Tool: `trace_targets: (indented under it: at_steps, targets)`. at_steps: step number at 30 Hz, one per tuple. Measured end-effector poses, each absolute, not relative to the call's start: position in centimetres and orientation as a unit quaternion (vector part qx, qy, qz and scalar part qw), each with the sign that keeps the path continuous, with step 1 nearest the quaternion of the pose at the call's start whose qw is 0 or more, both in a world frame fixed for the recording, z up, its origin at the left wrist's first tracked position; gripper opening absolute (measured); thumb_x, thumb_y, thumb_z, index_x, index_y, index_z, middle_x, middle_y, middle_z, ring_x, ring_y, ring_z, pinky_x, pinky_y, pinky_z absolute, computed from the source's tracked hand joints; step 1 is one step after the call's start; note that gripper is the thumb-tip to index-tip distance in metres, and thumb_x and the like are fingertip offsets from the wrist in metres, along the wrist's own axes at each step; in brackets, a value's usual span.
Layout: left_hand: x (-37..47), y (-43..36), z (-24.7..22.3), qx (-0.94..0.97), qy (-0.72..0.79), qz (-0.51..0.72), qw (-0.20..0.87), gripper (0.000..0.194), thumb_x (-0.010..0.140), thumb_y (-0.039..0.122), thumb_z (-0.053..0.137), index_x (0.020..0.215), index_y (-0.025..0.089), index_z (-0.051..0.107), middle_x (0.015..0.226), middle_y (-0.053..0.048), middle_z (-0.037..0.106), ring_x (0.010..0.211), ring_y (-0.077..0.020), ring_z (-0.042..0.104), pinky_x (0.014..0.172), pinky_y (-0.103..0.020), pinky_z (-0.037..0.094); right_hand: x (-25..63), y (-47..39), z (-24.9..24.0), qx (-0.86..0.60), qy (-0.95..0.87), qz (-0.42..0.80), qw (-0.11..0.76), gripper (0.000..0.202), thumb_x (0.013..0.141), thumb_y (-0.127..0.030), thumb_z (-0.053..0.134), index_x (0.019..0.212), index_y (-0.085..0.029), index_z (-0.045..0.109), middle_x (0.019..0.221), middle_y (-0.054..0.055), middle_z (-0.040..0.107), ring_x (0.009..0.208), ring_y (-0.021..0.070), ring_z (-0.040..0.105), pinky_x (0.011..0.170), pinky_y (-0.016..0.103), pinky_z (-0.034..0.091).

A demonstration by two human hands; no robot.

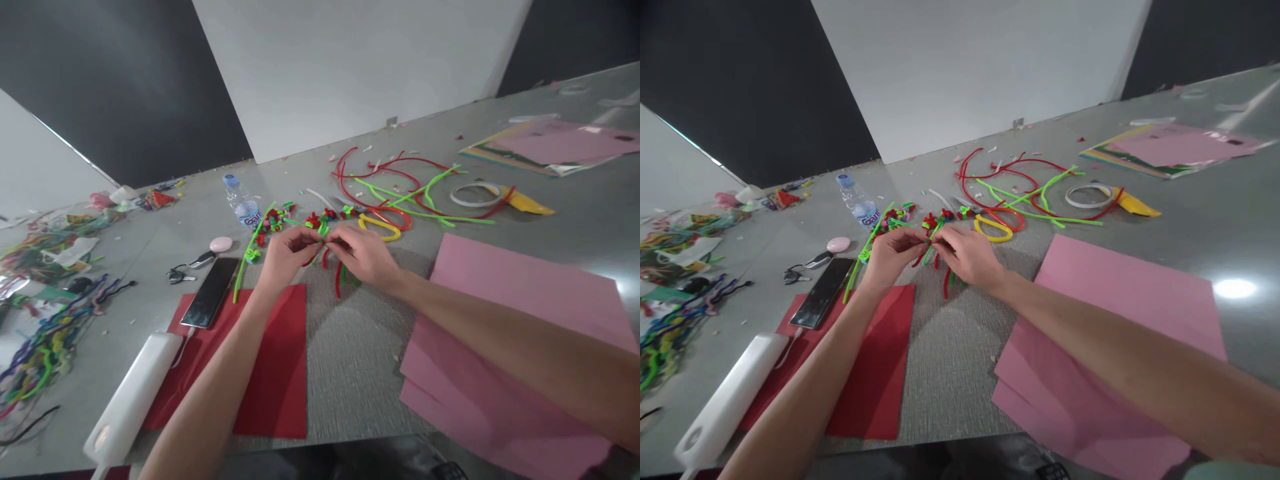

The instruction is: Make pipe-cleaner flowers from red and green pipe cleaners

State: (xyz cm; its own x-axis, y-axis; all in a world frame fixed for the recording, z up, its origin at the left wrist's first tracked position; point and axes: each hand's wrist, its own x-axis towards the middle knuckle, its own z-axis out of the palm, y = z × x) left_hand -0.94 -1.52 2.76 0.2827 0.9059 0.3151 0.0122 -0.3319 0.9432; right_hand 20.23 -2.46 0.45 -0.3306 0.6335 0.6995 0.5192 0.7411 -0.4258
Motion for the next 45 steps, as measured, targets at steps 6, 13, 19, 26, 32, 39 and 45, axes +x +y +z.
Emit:
trace_targets:
  at_steps: [6, 13, 19, 26, 32, 39, 45]
  targets:
    - [-0.9, -1.7, 2.8, 0.696, 0.348, 0.482, 0.403, 0.012, 0.086, 0.019, 0.079, 0.098, 0.019, 0.078, 0.091, -0.004, 0.077, 0.081, -0.0139, 0.071, 0.073, -0.026, 0.057, 20.2, -2.0, 0.2, -0.347, -0.804, 0.117, 0.468, 0.013, 0.107, -0.028, 0.060, 0.098, -0.022, 0.067, 0.091, 0.004, 0.075, 0.082, 0.0191, 0.067, 0.074, 0.030, 0.044]
    - [-0.9, -1.7, 2.4, 0.749, 0.345, 0.472, 0.310, 0.023, 0.088, 0.007, 0.070, 0.106, 0.021, 0.074, 0.101, -0.003, 0.078, 0.088, -0.0138, 0.074, 0.083, -0.027, 0.061, 20.1, -1.8, 0.3, -0.349, -0.797, 0.142, 0.472, 0.010, 0.102, -0.022, 0.060, 0.095, -0.022, 0.068, 0.088, 0.003, 0.075, 0.081, 0.0194, 0.068, 0.075, 0.031, 0.045]
    - [-0.8, -2.1, 2.0, 0.781, 0.362, 0.469, 0.199, 0.043, 0.091, 0.005, 0.071, 0.128, 0.027, 0.068, 0.112, -0.003, 0.079, 0.097, -0.0154, 0.077, 0.088, -0.028, 0.062, 20.2, -1.7, 0.3, -0.365, -0.792, 0.148, 0.466, 0.012, 0.102, -0.025, 0.061, 0.092, -0.022, 0.066, 0.085, 0.003, 0.073, 0.078, 0.0191, 0.066, 0.073, 0.031, 0.044]
    - [0.3, -3.8, 2.5, 0.789, 0.401, 0.455, 0.098, 0.036, 0.092, 0.005, 0.069, 0.120, 0.028, 0.075, 0.116, -0.006, 0.079, 0.110, -0.0227, 0.076, 0.094, -0.033, 0.062, 20.2, -1.7, 0.0, -0.361, -0.786, 0.148, 0.479, 0.010, 0.103, -0.025, 0.061, 0.096, -0.023, 0.068, 0.088, 0.002, 0.074, 0.080, 0.0188, 0.066, 0.073, 0.031, 0.047]
    - [0.6, -4.0, 2.8, 0.772, 0.422, 0.461, 0.116, 0.036, 0.089, 0.004, 0.071, 0.116, 0.027, 0.075, 0.110, -0.005, 0.078, 0.101, -0.0212, 0.075, 0.091, -0.032, 0.060, 20.2, -1.7, 0.0, -0.361, -0.787, 0.141, 0.481, 0.008, 0.100, -0.021, 0.061, 0.096, -0.023, 0.068, 0.088, 0.002, 0.073, 0.079, 0.0181, 0.065, 0.072, 0.030, 0.046]
    - [0.9, -3.6, 2.3, 0.712, 0.419, 0.505, 0.250, 0.034, 0.090, 0.010, 0.072, 0.119, 0.025, 0.068, 0.108, -0.002, 0.074, 0.081, -0.0126, 0.073, 0.075, -0.024, 0.060, 20.1, -1.8, 0.2, -0.376, -0.782, 0.121, 0.483, 0.009, 0.101, -0.022, 0.062, 0.095, -0.022, 0.068, 0.087, 0.003, 0.074, 0.079, 0.0186, 0.066, 0.073, 0.030, 0.045]
    - [0.8, -3.5, 2.2, 0.666, 0.387, 0.540, 0.340, 0.028, 0.096, 0.023, 0.074, 0.122, 0.025, 0.063, 0.113, -0.004, 0.073, 0.090, -0.0152, 0.075, 0.083, -0.029, 0.064, 20.1, -1.9, 0.0, -0.387, -0.772, 0.099, 0.494, 0.008, 0.100, -0.020, 0.064, 0.101, -0.023, 0.071, 0.094, 0.003, 0.079, 0.084, 0.0207, 0.071, 0.076, 0.033, 0.048]
